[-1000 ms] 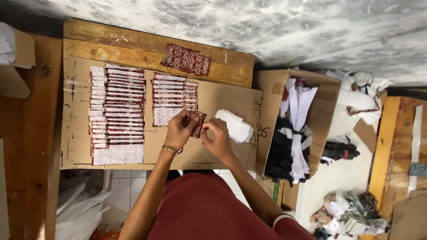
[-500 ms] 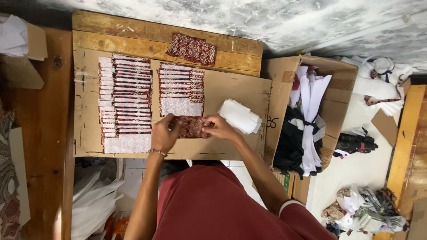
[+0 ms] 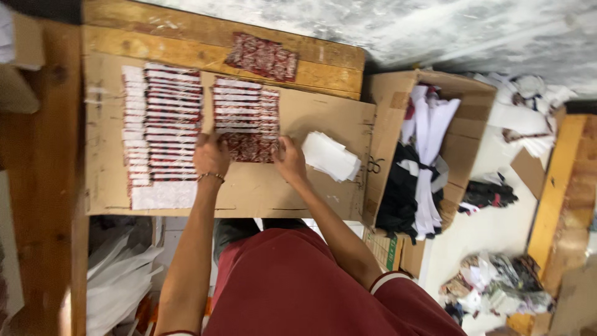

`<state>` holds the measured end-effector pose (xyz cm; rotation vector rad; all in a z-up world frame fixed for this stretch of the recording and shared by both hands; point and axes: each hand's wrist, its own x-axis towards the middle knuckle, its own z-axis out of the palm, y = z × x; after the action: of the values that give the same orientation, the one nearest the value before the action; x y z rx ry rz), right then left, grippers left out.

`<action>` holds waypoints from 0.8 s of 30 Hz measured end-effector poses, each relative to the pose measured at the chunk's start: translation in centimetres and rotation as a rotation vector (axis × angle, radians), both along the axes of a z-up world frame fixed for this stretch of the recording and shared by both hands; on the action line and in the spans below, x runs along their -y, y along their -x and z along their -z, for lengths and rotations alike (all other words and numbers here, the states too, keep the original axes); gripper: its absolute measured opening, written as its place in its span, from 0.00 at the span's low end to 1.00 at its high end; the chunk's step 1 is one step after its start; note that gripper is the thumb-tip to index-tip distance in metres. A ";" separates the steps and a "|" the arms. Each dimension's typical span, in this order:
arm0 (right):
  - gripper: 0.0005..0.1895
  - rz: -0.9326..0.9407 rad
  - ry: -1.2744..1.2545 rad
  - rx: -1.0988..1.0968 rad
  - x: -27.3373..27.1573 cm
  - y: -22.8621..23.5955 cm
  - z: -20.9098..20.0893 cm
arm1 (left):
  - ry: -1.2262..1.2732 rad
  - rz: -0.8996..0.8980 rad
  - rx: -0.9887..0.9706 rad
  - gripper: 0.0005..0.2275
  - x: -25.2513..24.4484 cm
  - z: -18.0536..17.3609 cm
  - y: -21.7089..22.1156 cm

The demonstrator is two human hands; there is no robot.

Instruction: The person wraps small patterned fabric pieces with white paper on a wooden table. They repeatedly pick up a fabric piece, place it on a sheet of paper, fold the paper around it, and set the wrapped item aside in a growing stack.

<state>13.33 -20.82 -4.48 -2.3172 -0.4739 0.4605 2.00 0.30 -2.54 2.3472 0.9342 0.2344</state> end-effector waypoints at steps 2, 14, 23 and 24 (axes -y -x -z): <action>0.18 0.018 0.007 0.219 1.3 0.2 -2.8 | -0.084 0.012 0.012 0.16 0.9 0.0 0.1; 0.09 -0.085 0.461 0.469 12.6 -3.6 -1.7 | 0.071 0.278 -0.253 0.21 11.8 -0.6 2.2; 0.05 0.176 0.071 0.185 14.6 -4.7 -1.0 | 0.110 0.315 -0.072 0.23 13.9 -5.0 2.6; 0.05 0.237 -0.015 0.134 14.9 -4.9 -1.5 | 0.130 0.304 -0.057 0.22 13.6 -5.4 2.3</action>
<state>18.23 -35.74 -2.94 -2.3619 -0.2596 0.1877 -0.27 -13.34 2.89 2.3452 0.5870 -0.0155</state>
